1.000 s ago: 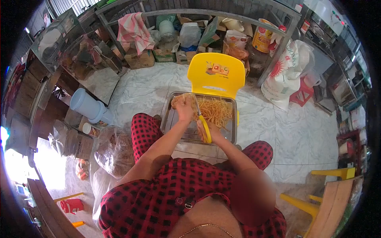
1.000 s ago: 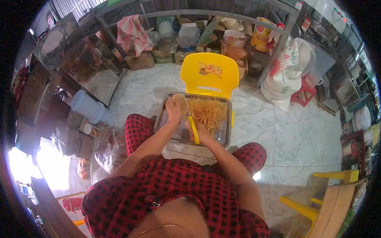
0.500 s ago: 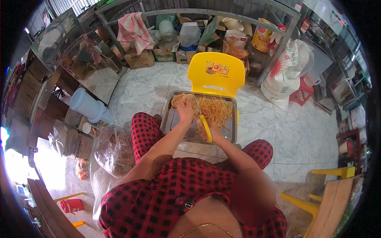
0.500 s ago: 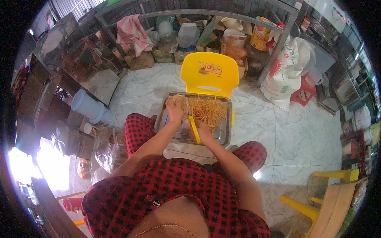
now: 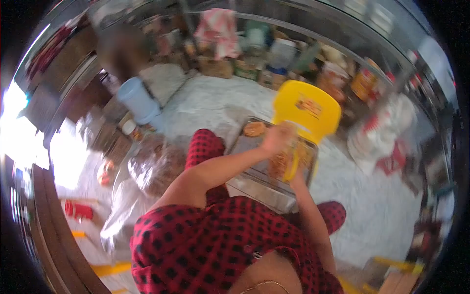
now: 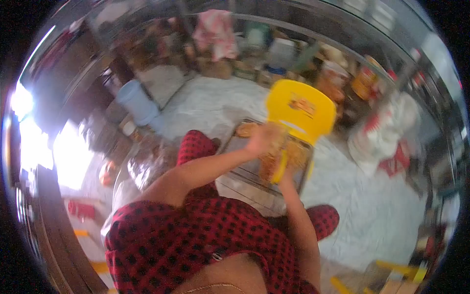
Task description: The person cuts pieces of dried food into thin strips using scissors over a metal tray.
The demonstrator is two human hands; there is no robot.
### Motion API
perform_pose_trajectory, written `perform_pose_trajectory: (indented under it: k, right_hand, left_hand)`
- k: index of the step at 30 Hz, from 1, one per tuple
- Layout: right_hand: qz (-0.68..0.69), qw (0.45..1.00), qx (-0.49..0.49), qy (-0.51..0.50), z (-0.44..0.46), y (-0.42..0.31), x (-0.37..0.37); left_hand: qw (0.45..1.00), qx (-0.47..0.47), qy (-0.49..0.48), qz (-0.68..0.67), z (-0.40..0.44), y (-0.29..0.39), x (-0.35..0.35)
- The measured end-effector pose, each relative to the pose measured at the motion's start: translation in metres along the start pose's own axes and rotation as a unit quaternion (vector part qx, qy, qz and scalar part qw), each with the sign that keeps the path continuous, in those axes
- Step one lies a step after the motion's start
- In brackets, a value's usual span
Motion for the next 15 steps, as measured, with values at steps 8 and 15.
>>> perform_pose_trajectory:
  k: [8,15]
  right_hand:
    - [0.059,0.97,0.209,0.108,0.027,0.028,0.018]
    - [0.046,0.98,0.174,0.085,0.023,0.019,0.021]
  left_hand:
    - [0.846,-0.305,-0.433,0.055,-0.035,0.214,-0.066]
    - [0.677,-0.608,-0.393,0.129,-0.074,0.334,-0.143]
Point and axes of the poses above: each hand's wrist, its own z-axis towards the middle knuckle, its own x-axis out of the back of the hand, y = z × x, the point moved 3 cm from there along z, towards the middle knuckle, and after that the axes turned 15 degrees about x, right-handed, at the moved point
